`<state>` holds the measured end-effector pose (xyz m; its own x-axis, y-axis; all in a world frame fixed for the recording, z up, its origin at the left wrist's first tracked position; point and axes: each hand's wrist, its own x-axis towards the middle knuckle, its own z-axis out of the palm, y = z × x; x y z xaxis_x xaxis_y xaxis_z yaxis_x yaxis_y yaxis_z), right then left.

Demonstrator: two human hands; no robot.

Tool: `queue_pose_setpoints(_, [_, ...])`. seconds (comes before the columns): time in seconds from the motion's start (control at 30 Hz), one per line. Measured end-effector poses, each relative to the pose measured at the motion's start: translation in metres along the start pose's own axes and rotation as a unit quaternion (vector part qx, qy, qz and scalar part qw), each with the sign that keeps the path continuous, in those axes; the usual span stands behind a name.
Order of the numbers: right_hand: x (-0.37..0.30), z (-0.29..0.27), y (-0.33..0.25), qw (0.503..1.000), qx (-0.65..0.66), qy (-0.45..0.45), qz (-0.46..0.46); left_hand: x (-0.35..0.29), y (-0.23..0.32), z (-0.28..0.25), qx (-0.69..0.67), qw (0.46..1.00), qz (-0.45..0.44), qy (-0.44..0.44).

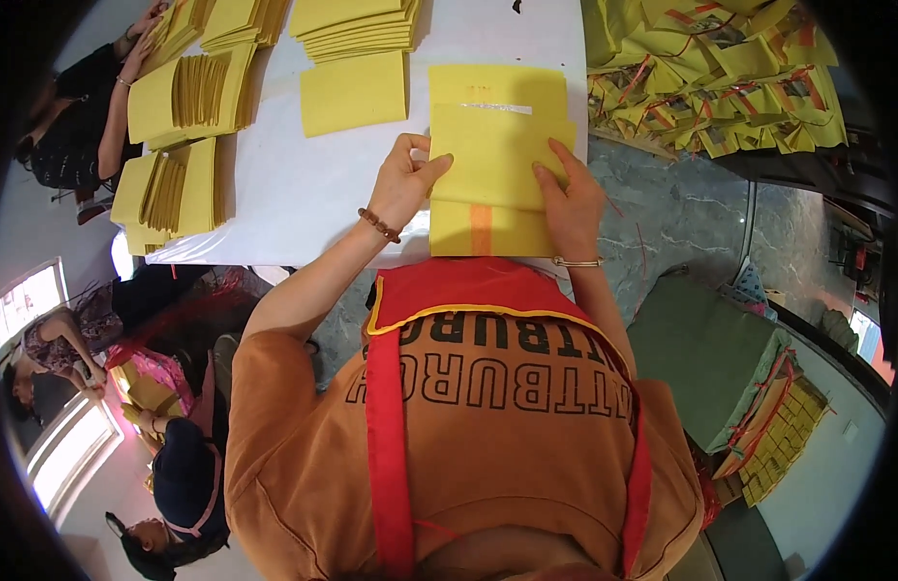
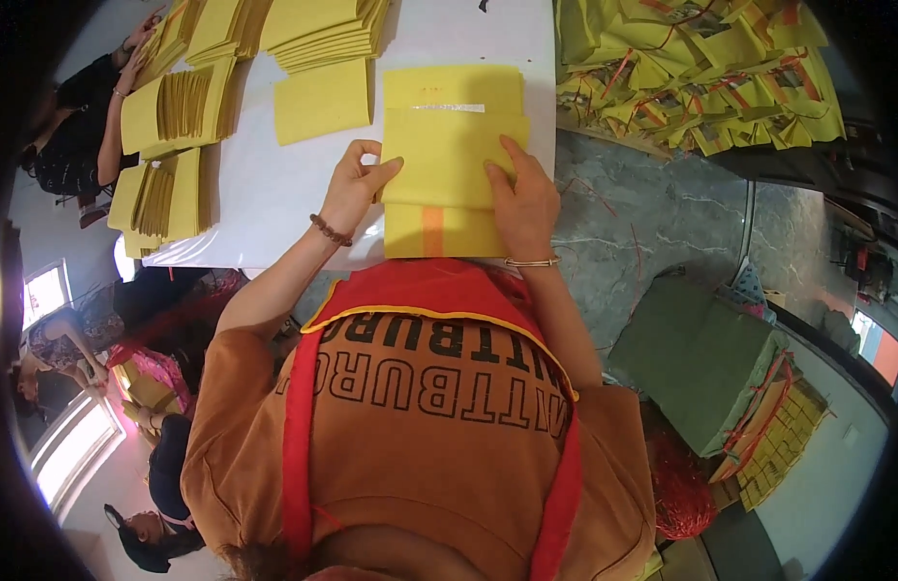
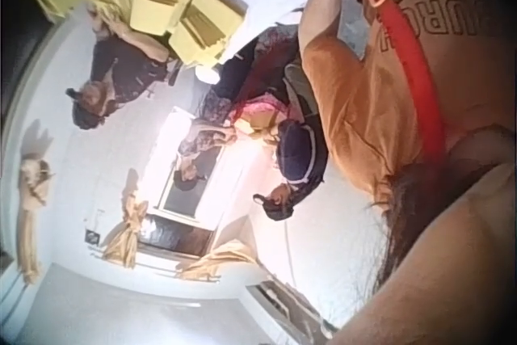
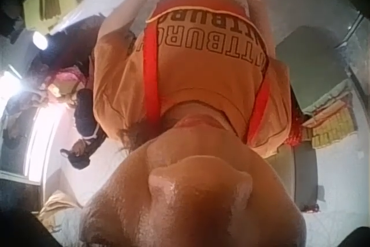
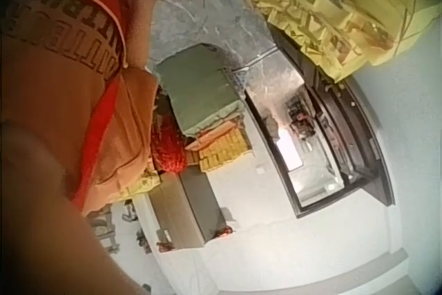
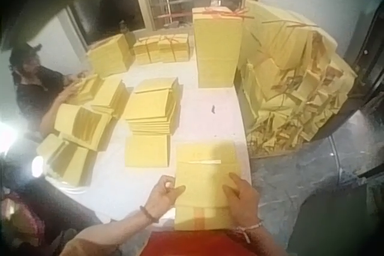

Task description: Folding and stacking yellow joss paper with foil centers at a workshop table.

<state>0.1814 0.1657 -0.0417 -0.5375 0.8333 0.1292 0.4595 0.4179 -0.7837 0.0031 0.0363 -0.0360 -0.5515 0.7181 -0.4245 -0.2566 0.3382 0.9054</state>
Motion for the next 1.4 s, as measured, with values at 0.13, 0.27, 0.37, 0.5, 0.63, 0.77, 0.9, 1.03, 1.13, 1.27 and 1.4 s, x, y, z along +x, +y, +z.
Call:
queue_pose_setpoints(0.13, [0.002, 0.000, 0.001, 1.000, 0.000, -0.007, 0.003, -0.004, 0.015, 0.005, 0.349, 0.851, 0.360, 0.158])
queue_pose_setpoints(0.27, [0.002, 0.000, 0.000, 1.000, 0.003, -0.015, 0.021, -0.012, 0.032, 0.040, 0.508, 0.735, 0.449, -0.024])
queue_pose_setpoints(0.37, [0.004, 0.000, 0.004, 1.000, 0.022, -0.006, 0.007, -0.002, 0.005, 0.045, 0.558, 0.712, 0.422, -0.056])
queue_pose_setpoints(0.5, [-0.005, -0.014, -0.013, 0.996, -0.084, -0.015, -0.022, 0.002, -0.003, 0.045, 0.598, 0.697, 0.388, -0.071])
queue_pose_setpoints(0.63, [-0.025, -0.024, -0.016, 0.918, -0.291, -0.079, -0.259, 0.002, -0.004, 0.046, 0.602, 0.697, 0.380, -0.086])
queue_pose_setpoints(0.77, [-0.036, -0.024, -0.001, 0.903, -0.274, -0.211, -0.257, 0.002, -0.001, 0.043, 0.588, 0.718, 0.359, -0.101])
queue_pose_setpoints(0.9, [-0.035, -0.022, 0.003, 0.911, -0.242, -0.230, -0.244, 0.005, 0.000, 0.037, 0.501, 0.778, 0.359, -0.120])
queue_pose_setpoints(1.03, [-0.034, -0.023, 0.001, 0.914, -0.235, -0.238, -0.230, 0.009, 0.002, 0.021, 0.311, 0.861, 0.364, -0.170])
queue_pose_setpoints(1.13, [-0.034, -0.022, 0.002, 0.918, -0.219, -0.248, -0.216, 0.006, 0.001, 0.028, 0.541, 0.690, 0.455, -0.156])
queue_pose_setpoints(1.27, [-0.034, -0.023, -0.001, 0.921, -0.197, -0.254, -0.220, 0.000, 0.003, 0.029, 0.549, 0.688, 0.454, -0.138])
queue_pose_setpoints(1.4, [-0.024, -0.027, 0.003, 0.927, -0.153, -0.271, -0.209, 0.002, 0.000, 0.037, 0.611, 0.550, 0.564, -0.087])
